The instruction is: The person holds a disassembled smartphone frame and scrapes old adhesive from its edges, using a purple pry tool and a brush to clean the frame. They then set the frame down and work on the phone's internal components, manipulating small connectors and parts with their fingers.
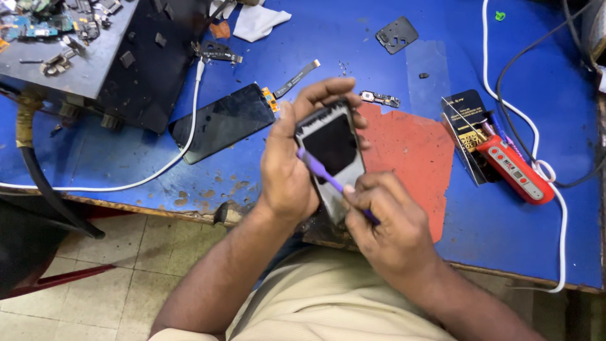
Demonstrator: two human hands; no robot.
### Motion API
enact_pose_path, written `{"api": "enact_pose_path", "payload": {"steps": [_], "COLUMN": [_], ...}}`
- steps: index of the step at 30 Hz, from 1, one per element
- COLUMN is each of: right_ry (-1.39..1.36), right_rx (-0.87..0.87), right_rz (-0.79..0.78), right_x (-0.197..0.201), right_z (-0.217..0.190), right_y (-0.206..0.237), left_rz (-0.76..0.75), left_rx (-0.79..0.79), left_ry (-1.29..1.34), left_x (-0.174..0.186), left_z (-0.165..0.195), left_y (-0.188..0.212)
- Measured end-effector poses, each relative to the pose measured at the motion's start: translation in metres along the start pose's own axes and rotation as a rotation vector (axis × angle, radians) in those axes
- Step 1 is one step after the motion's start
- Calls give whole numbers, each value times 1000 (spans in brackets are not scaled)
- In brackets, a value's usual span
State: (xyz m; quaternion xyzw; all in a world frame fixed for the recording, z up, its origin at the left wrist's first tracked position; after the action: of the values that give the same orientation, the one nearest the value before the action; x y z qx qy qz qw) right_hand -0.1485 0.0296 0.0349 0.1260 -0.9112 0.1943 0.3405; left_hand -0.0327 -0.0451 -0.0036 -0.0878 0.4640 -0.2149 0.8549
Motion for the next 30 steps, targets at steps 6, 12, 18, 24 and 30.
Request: {"api": "enact_pose_path", "payload": {"steps": [6,12,18,24,30], "right_ry": [-36,-27,179,243,241], "right_rx": [-50,-56,-50,-1,6], "right_rz": [-79,-64,88,112,128], "right_x": [-21,-20,20,20,29], "right_z": [12,21,38,25,22], "right_y": [27,42,34,46,21], "left_rz": [70,87,85,79,78], "left_rx": [-47,-82,-94,-87,-68], "left_ry": [-41,-8,62,123,69], "left_x": [26,29,33,32,20], "left_z": [26,39,49,43,32], "left_y": [-10,-13,-7,-9,-9]}}
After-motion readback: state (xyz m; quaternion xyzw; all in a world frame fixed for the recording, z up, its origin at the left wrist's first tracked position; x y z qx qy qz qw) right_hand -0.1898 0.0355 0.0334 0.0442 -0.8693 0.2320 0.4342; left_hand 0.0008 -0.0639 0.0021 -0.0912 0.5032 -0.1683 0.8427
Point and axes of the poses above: each hand's wrist, its own y-axis away from the middle knuckle, its own x-axis out of the back of the hand, z = x × y, the point moved 8 cm from there along -y, towards the middle knuckle, and after that the axes turned 9 degrees about -z, right-handed, at the moved point
